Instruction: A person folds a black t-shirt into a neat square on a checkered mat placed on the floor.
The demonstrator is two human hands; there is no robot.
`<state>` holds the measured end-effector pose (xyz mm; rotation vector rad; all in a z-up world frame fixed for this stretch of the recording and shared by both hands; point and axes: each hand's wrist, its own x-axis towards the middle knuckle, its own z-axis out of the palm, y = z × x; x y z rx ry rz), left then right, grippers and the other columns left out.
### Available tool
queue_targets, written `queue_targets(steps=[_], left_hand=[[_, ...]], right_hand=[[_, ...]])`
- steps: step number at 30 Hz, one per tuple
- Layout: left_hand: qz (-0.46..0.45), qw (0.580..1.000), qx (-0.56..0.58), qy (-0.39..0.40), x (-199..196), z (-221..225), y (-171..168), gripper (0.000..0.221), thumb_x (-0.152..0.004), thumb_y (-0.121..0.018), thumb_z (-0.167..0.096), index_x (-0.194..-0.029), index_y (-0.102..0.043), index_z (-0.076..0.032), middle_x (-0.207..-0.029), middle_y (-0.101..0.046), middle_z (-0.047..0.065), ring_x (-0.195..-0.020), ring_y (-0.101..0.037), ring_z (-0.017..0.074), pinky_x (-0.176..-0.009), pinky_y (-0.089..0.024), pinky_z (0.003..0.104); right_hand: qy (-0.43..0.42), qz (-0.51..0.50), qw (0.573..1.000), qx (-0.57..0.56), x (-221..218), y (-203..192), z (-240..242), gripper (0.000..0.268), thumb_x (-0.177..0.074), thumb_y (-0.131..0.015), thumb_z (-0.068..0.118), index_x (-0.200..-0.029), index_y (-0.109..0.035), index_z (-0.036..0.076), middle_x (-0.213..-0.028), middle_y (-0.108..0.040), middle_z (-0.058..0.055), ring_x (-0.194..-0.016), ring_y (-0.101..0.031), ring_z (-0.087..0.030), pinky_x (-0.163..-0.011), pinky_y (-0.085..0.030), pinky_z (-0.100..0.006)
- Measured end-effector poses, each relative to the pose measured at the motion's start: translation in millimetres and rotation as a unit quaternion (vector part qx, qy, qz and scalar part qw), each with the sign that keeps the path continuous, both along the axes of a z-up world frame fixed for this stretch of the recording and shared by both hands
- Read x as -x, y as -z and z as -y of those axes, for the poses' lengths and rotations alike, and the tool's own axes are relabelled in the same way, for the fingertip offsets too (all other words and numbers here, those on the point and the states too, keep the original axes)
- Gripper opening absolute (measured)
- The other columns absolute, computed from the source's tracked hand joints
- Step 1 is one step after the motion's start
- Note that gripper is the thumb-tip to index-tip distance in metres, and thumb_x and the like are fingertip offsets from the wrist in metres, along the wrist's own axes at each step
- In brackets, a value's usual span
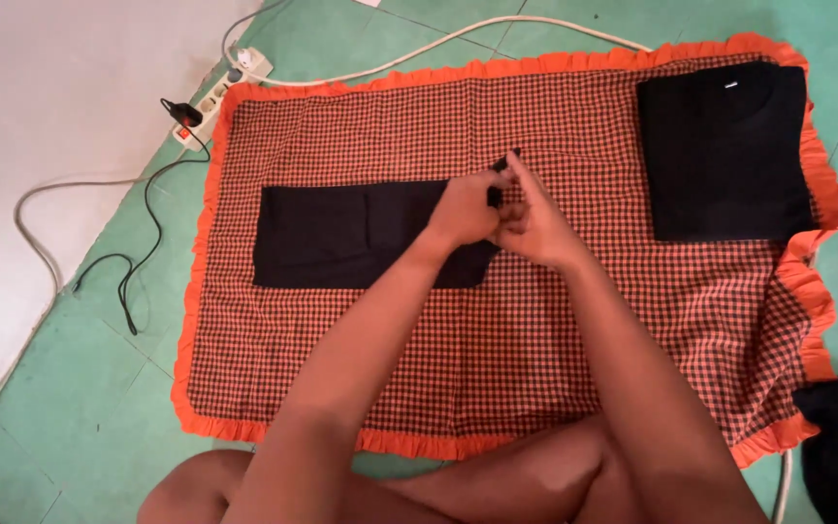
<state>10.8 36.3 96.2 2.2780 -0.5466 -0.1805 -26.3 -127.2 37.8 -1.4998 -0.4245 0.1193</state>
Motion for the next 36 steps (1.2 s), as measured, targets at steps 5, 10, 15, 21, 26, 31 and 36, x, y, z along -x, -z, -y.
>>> queue_targets(steps=[5, 10, 15, 21, 26, 31, 36], left_hand=[[-0.060, 0.998, -0.024, -0.004, -29, -47, 11, 0.062, -0.082, -0.061, -0.012, -0.144, -0.061, -0.017, -0.142, -0.065, 0.010, -0.138, -0.055, 0.0307, -0.120, -0.041, 0.042], [-0.095, 0.993, 0.062, -0.027, -13, -95, -42, 0.069, -0.081, -0.057, -0.004, -0.149, -0.056, -0.013, -0.149, -0.058, 0.014, -0.145, -0.047, 0.0296, -0.124, -0.035, 0.041], [-0.174, 0.966, 0.192, 0.002, 0, -151, -54, 0.092, -0.071, -0.059, 0.014, -0.159, -0.040, -0.008, -0.158, -0.044, 0.025, -0.151, -0.033, 0.0369, -0.124, -0.028, 0.050], [-0.211, 0.951, 0.224, 0.005, 15, -210, -62, 0.097, -0.069, -0.056, 0.022, -0.159, -0.038, -0.009, -0.166, -0.026, 0.028, -0.154, -0.012, 0.0429, -0.125, -0.016, 0.058], [-0.201, 0.952, 0.232, 0.016, 20, -261, -61, 0.099, -0.069, -0.056, 0.022, -0.160, -0.039, -0.014, -0.168, -0.023, 0.026, -0.154, -0.010, 0.0445, -0.119, -0.013, 0.063], [-0.196, 0.943, 0.268, 0.023, 8, -319, 11, 0.102, -0.068, -0.057, 0.024, -0.160, -0.041, -0.017, -0.166, -0.032, 0.019, -0.149, -0.020, 0.0351, -0.115, -0.019, 0.054], [-0.187, 0.922, 0.339, 0.014, -3, -375, 88, 0.100, -0.066, -0.056, 0.025, -0.158, -0.045, -0.014, -0.160, -0.045, 0.010, -0.131, -0.043, 0.0153, -0.103, -0.038, 0.028]], right_hand=[[0.032, -0.021, 0.999, -0.021, 3, 1, 7, 0.110, -0.075, -0.055, -0.025, -0.167, -0.012, 0.019, -0.150, -0.021, -0.020, -0.109, -0.065, -0.037, -0.092, -0.061, -0.048], [0.046, -0.063, 0.997, 0.024, 4, 14, 8, 0.106, -0.077, -0.055, -0.024, -0.165, -0.015, 0.016, -0.151, -0.025, -0.023, -0.112, -0.064, -0.039, -0.095, -0.059, -0.047], [0.048, -0.086, 0.990, 0.103, 15, 11, -15, 0.105, -0.075, -0.058, -0.023, -0.165, -0.021, 0.016, -0.148, -0.028, -0.025, -0.110, -0.064, -0.045, -0.088, -0.060, -0.048], [0.035, -0.115, 0.982, 0.147, 29, 15, -34, 0.109, -0.072, -0.060, -0.025, -0.166, -0.020, 0.015, -0.147, -0.026, -0.026, -0.111, -0.063, -0.049, -0.088, -0.059, -0.050], [0.036, -0.137, 0.973, 0.184, 41, 16, -33, 0.106, -0.073, -0.061, -0.024, -0.165, -0.020, 0.010, -0.148, -0.025, -0.029, -0.111, -0.062, -0.049, -0.088, -0.058, -0.051], [0.031, -0.157, 0.964, 0.213, 46, 21, -40, 0.105, -0.074, -0.060, -0.024, -0.165, -0.018, 0.008, -0.148, -0.024, -0.030, -0.113, -0.061, -0.051, -0.088, -0.058, -0.054], [0.017, -0.120, 0.952, 0.280, 37, 11, -63, 0.106, -0.072, -0.067, -0.020, -0.165, -0.022, 0.008, -0.148, -0.029, -0.029, -0.107, -0.064, -0.050, -0.081, -0.060, -0.053]])
